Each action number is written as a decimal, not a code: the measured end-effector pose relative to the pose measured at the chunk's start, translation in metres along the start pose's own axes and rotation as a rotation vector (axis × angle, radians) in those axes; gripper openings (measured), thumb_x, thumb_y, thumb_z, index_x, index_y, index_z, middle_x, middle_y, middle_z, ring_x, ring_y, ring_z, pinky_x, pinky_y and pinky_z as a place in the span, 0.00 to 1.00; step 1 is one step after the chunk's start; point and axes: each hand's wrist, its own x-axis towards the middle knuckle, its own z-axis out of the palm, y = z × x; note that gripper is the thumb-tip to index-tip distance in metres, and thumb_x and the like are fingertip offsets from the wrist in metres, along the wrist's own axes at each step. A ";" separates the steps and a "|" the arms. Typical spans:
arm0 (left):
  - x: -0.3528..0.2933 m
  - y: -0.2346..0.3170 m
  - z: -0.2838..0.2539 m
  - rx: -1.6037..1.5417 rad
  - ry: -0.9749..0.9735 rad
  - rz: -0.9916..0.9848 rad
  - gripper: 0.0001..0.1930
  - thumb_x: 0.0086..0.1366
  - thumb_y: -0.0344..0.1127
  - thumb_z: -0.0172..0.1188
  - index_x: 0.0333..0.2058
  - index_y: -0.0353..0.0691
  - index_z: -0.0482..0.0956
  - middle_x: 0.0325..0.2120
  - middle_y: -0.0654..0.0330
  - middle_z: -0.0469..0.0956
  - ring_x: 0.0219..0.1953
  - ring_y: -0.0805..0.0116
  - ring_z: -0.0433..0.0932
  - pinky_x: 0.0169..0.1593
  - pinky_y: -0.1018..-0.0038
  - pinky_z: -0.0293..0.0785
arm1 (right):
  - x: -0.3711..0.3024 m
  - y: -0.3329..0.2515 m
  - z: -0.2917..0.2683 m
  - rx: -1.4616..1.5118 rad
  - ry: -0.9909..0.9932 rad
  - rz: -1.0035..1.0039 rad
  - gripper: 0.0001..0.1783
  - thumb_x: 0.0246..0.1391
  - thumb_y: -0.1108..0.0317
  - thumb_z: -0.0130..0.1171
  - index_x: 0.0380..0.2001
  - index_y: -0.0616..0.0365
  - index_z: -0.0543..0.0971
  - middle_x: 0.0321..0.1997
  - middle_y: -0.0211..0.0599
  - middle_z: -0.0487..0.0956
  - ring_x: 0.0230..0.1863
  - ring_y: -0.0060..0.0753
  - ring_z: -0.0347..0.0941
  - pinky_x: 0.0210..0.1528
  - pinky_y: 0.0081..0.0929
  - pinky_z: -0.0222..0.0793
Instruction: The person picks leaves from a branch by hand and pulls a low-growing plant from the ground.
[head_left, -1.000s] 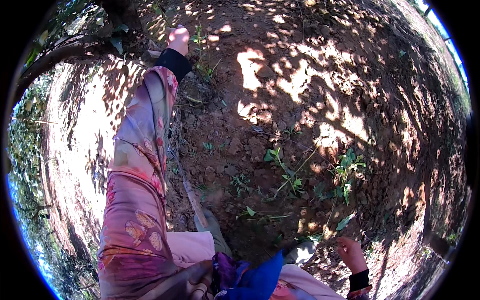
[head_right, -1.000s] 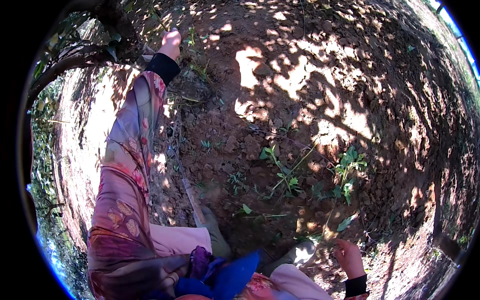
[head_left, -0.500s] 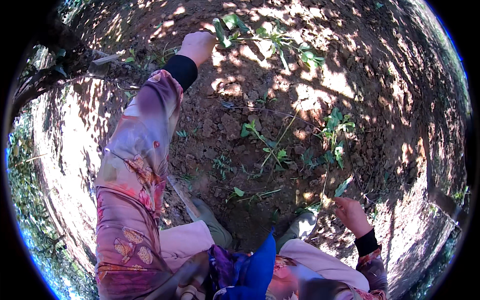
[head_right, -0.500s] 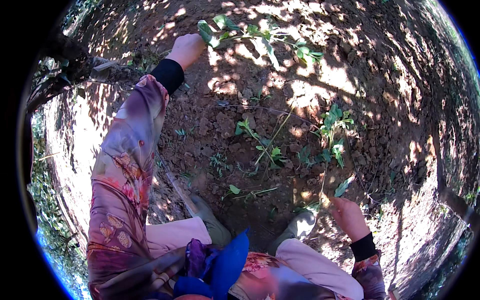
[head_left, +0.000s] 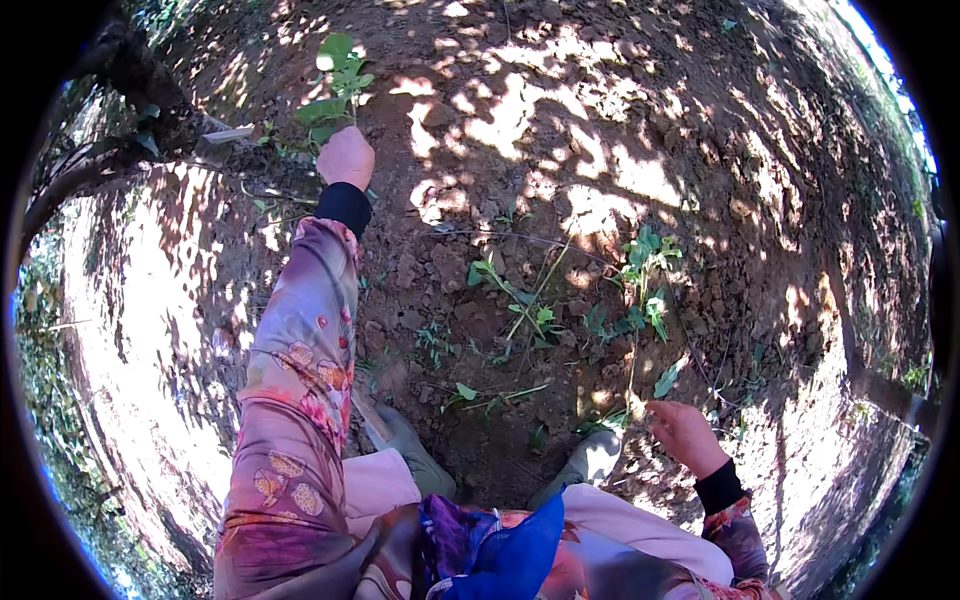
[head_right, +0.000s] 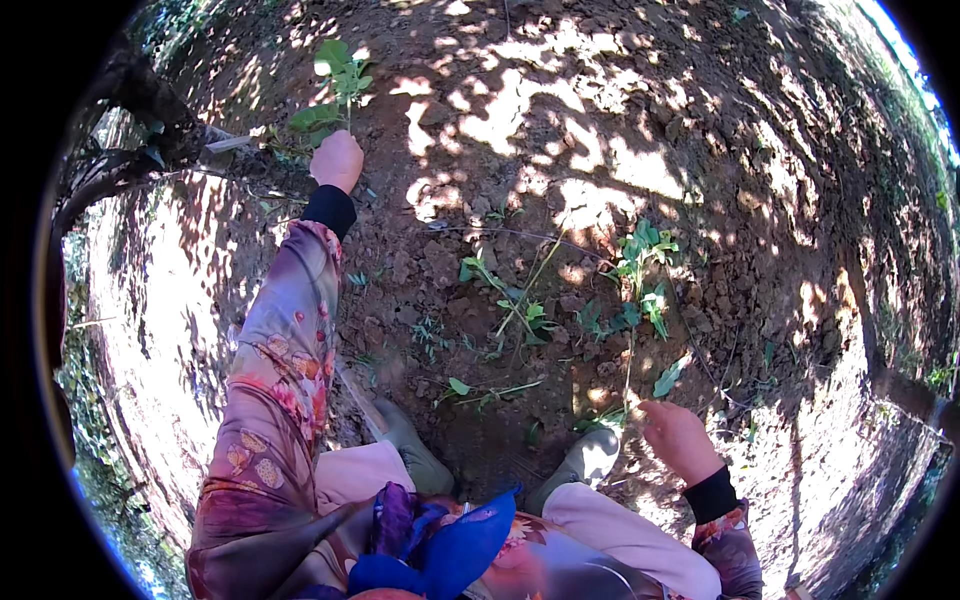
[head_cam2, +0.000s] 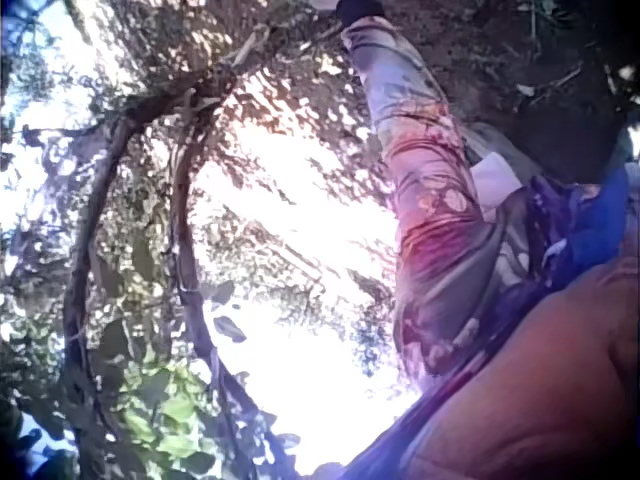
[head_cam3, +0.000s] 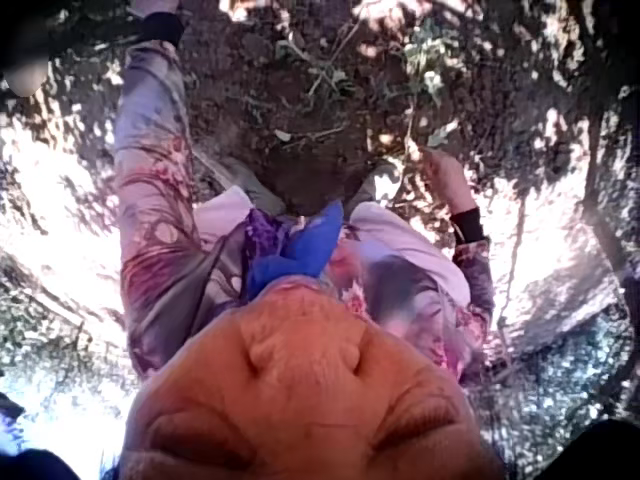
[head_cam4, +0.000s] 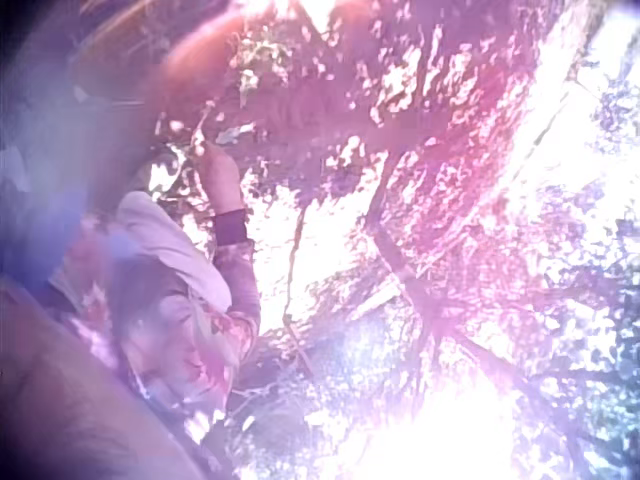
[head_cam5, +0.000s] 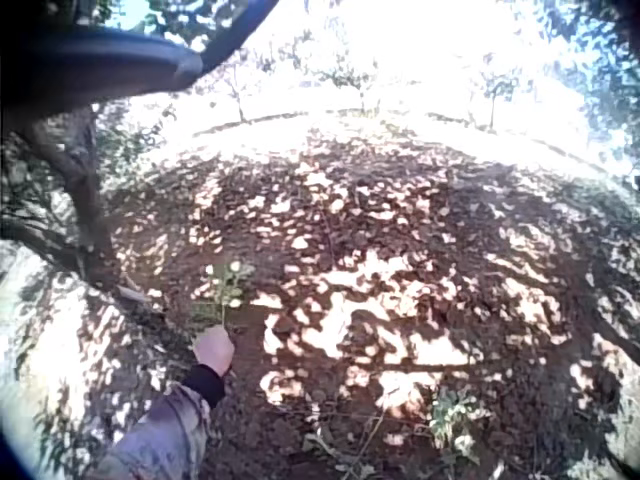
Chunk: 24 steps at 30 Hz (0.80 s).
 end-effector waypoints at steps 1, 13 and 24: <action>0.000 0.001 -0.009 -0.026 0.033 -0.020 0.10 0.62 0.37 0.52 0.30 0.42 0.81 0.30 0.53 0.81 0.35 0.50 0.81 0.38 0.59 0.77 | 0.000 0.003 0.004 0.018 0.008 -0.010 0.19 0.47 0.71 0.60 0.45 0.60 0.76 0.35 0.48 0.79 0.32 0.46 0.76 0.37 0.35 0.72; -0.002 -0.028 -0.062 0.048 0.078 0.131 0.08 0.55 0.29 0.53 0.26 0.41 0.83 0.28 0.53 0.82 0.34 0.55 0.82 0.36 0.63 0.78 | -0.007 0.013 0.010 0.001 0.010 -0.088 0.21 0.43 0.72 0.61 0.44 0.60 0.77 0.34 0.46 0.80 0.33 0.43 0.78 0.36 0.33 0.74; 0.017 -0.034 -0.062 0.055 0.279 -0.006 0.07 0.57 0.30 0.51 0.27 0.39 0.79 0.24 0.55 0.80 0.30 0.57 0.82 0.31 0.64 0.79 | -0.001 0.026 0.004 0.011 -0.037 -0.103 0.21 0.44 0.70 0.62 0.45 0.60 0.76 0.35 0.48 0.80 0.32 0.42 0.79 0.36 0.31 0.74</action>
